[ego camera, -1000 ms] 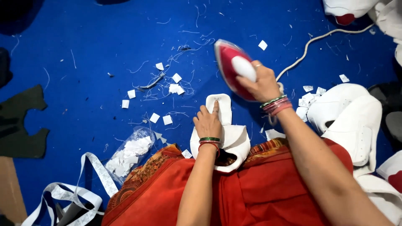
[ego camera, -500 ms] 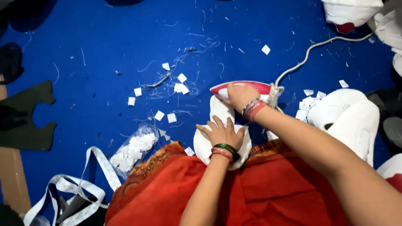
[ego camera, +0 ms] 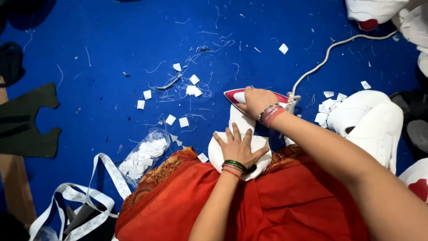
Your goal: Use a small electric iron to press and prepare white fabric shoe components for assembly.
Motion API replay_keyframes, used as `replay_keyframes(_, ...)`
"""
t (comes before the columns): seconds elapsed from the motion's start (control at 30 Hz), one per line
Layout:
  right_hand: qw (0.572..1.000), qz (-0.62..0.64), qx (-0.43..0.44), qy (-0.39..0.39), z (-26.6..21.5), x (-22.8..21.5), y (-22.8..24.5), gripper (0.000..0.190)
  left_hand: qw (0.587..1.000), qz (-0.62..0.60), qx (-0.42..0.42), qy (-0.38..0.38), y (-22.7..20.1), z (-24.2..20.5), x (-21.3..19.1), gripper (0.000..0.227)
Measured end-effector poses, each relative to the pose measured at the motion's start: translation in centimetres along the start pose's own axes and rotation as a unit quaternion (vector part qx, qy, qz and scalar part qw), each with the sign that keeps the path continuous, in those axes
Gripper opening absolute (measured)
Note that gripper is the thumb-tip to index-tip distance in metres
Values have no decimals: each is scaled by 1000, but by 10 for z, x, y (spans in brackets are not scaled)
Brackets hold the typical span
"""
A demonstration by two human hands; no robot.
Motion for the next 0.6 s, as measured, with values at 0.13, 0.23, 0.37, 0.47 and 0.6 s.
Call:
replay_keyframes(0.13,1000,2,-19,7,-13,-9,-2,60,999,5,-29,-23,3,3,19,95)
replay_keyframes(0.23,998,-5,-6,59,-17,-13,-2,62,999,-10,-24,-37,6,3,24,97)
replay_keyframes(0.37,999,-20,12,27,5,-4,-16,64,998,-6,-11,-54,5,5,21,94)
replay_keyframes(0.47,999,-31,9,-3,10,-17,-15,66,998,-18,-13,-55,7,2,22,93)
replay_keyframes(0.6,999,-29,12,8,0,-40,7,67,997,-37,-8,-71,7,1,22,91)
Point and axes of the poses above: each hand's wrist, its own z-axis towards the middle knuckle, its own x-axis out of the palm, y = z × x, the point moved 4 cm from there along z, towards the middle knuckle, and after that the axes turned 2 degrees about -z, right-handed, at the moved point
